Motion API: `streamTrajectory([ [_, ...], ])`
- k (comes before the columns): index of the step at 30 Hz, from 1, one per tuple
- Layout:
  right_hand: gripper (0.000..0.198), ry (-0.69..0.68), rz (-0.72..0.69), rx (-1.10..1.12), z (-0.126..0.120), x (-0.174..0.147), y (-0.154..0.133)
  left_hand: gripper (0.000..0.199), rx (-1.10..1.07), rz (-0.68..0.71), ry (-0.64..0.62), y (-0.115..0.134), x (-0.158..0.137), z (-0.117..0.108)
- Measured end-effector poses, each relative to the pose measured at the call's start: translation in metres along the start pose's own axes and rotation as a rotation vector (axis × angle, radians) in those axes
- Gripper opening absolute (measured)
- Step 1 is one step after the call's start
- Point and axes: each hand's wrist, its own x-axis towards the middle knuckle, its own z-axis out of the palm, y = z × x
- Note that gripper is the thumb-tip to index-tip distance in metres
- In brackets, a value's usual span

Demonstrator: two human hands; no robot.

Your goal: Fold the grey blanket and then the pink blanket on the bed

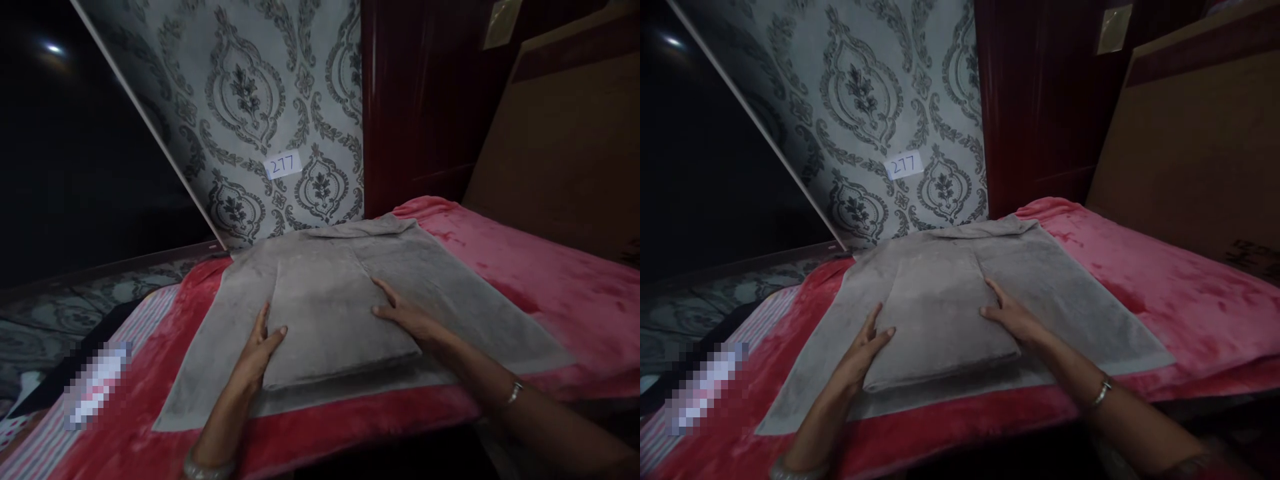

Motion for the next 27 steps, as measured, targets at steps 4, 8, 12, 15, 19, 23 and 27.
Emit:
streamTrajectory([
  [4, 0.097, -0.103, -0.002, -0.021, -0.019, -0.006, 0.027, 0.094, 0.090, 0.005, -0.128, -0.021, 0.003, -0.024],
  [8, 0.077, -0.045, -0.019, -0.376, -0.033, 0.015, 0.021, 0.077, 0.596, 0.350, 0.059, -0.015, 0.039, -0.032],
  [12, 0.069, 0.174, -0.245, -0.878, 0.000, 0.059, -0.024, 0.064, 0.955, 0.630, -0.059, 0.024, 0.085, 0.014],
  [15, 0.066, 0.139, -0.360, -1.100, 0.045, 0.096, -0.050, 0.064, 1.205, 0.587, -0.088, 0.050, 0.114, 0.065],
  [19, 0.063, 0.170, -0.334, -1.326, 0.074, 0.131, -0.045, 0.066, 1.427, 0.422, 0.035, 0.049, 0.139, 0.102],
  [23, 0.065, 0.147, -0.242, -1.399, 0.064, 0.146, -0.017, 0.070, 1.503, 0.386, 0.047, 0.022, 0.148, 0.104],
  [27, 0.065, 0.136, -0.220, -1.415, 0.057, 0.151, -0.004, 0.072, 1.496, 0.392, 0.017, 0.012, 0.152, 0.099],
])
